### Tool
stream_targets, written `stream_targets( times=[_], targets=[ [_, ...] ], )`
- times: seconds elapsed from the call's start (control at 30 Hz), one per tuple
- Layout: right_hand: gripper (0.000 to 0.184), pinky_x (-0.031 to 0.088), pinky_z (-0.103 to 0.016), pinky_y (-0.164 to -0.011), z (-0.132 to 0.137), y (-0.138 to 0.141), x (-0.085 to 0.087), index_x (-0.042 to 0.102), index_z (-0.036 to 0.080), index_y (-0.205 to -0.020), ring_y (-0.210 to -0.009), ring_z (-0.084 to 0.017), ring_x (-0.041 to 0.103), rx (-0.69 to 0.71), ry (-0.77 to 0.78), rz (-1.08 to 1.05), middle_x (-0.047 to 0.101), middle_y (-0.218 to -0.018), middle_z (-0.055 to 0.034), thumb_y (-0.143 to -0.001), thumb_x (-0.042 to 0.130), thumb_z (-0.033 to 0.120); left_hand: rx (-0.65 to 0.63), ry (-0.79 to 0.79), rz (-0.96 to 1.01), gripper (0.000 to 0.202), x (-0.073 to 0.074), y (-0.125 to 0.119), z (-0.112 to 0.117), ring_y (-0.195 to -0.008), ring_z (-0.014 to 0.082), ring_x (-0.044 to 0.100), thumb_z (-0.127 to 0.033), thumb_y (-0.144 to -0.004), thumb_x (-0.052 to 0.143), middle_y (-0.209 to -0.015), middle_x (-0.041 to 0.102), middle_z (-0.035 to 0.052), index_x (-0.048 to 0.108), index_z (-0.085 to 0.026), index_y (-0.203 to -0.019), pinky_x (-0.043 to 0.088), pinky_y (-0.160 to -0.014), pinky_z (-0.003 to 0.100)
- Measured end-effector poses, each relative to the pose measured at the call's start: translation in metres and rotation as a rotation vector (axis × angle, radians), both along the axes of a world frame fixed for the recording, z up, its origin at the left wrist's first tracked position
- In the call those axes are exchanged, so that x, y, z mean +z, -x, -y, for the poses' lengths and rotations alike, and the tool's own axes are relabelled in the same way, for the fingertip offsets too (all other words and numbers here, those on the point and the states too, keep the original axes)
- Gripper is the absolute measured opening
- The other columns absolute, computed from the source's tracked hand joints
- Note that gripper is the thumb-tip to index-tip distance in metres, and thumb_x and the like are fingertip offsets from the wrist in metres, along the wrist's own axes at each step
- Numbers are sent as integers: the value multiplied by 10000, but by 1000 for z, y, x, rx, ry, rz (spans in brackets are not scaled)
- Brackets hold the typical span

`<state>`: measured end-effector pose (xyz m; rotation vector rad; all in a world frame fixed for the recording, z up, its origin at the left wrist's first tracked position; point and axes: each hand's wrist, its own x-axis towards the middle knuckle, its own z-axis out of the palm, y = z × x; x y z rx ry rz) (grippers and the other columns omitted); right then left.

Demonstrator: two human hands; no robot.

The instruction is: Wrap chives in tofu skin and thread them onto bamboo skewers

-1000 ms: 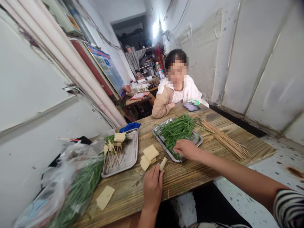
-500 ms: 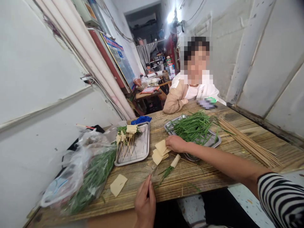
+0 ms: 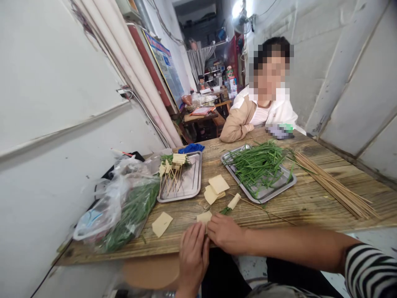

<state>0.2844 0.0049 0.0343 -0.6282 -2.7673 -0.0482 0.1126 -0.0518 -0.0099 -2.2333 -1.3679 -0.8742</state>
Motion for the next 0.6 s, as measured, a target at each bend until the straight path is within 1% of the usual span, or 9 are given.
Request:
stream_targets(
  times=[0.07, 0.13, 0.2, 0.27, 0.33, 0.37, 0.4, 0.47, 0.6],
  targets=[
    [200, 326, -341, -698, 9, -12, -3, 610, 113, -966, -818, -205, 454, -28, -23, -35, 592, -902, -101, -906, 452, 221, -30, 35, -69, 425, -9, 2, 2, -1182, 201, 514, -149, -857, 502, -1229, 608, 86, 501, -176, -1281, 332, -1052, 379],
    [212, 314, -332, -696, 1, -34, 6, 605, 131, -1006, -823, -199, 446, -105, -29, -57, 590, -924, -94, -918, 441, 232, -19, 41, -87, 413, -15, 5, 3, -1193, 201, 505, -157, -863, 491, -1254, 590, 92, 505, -166, -1276, 319, -1058, 377],
    [214, 306, -318, -690, -22, -66, 20, 630, 145, -931, -799, -187, 446, -248, 1, -24, 594, -860, -79, -927, 433, 230, -11, 34, -88, 413, -18, 7, 1, -1195, 202, 503, -180, -864, 495, -1267, 580, 90, 507, -173, -1277, 316, -1057, 373],
    [252, 304, -305, -681, -51, -103, 35, 649, 154, -819, -789, -184, 462, -459, 43, 61, 601, -818, -75, -925, 432, 225, -12, 26, -87, 423, -18, 10, 0, -1190, 202, 510, -204, -863, 499, -1271, 579, 76, 503, -204, -1286, 328, -1047, 368],
    [256, 315, -297, -691, -80, -140, 46, 664, 146, -787, -824, -193, 489, -695, 46, 166, 612, -837, -93, -907, 448, 213, -17, 42, -92, 449, -18, 12, -1, -1191, 209, 512, -233, -859, 502, -1278, 576, 65, 484, -238, -1307, 353, -1027, 369],
    [253, 322, -293, -698, -93, -155, 50, 674, 144, -798, -844, -198, 502, -752, 49, 215, 619, -851, -98, -901, 452, 209, -21, 51, -99, 466, -19, 13, -2, -1190, 216, 515, -247, -855, 504, -1279, 577, 64, 471, -251, -1320, 365, -1016, 373],
    [243, 329, -290, -698, -103, -168, 51, 682, 141, -800, -848, -201, 515, -778, 53, 242, 625, -850, -102, -889, 463, 197, -24, 60, -109, 484, -19, 15, -2, -1185, 223, 521, -258, -850, 507, -1276, 581, 64, 458, -261, -1332, 376, -1006, 378],
    [234, 345, -282, -702, -118, -183, 50, 692, 140, -812, -858, -203, 537, -786, 58, 279, 635, -852, -105, -877, 474, 192, -29, 53, -132, 518, -21, 19, -4, -1156, 236, 544, -271, -837, 516, -1251, 601, 68, 438, -274, -1349, 404, -975, 384],
    [205, 377, -273, -722, -133, -186, 38, 692, 146, -907, -902, -214, 565, -762, 52, 299, 642, -907, -109, -859, 504, 214, -30, 60, -113, 567, -24, 27, -7, -1128, 262, 565, -268, -816, 529, -1233, 613, 81, 412, -276, -1371, 454, -912, 397]
  ],
)
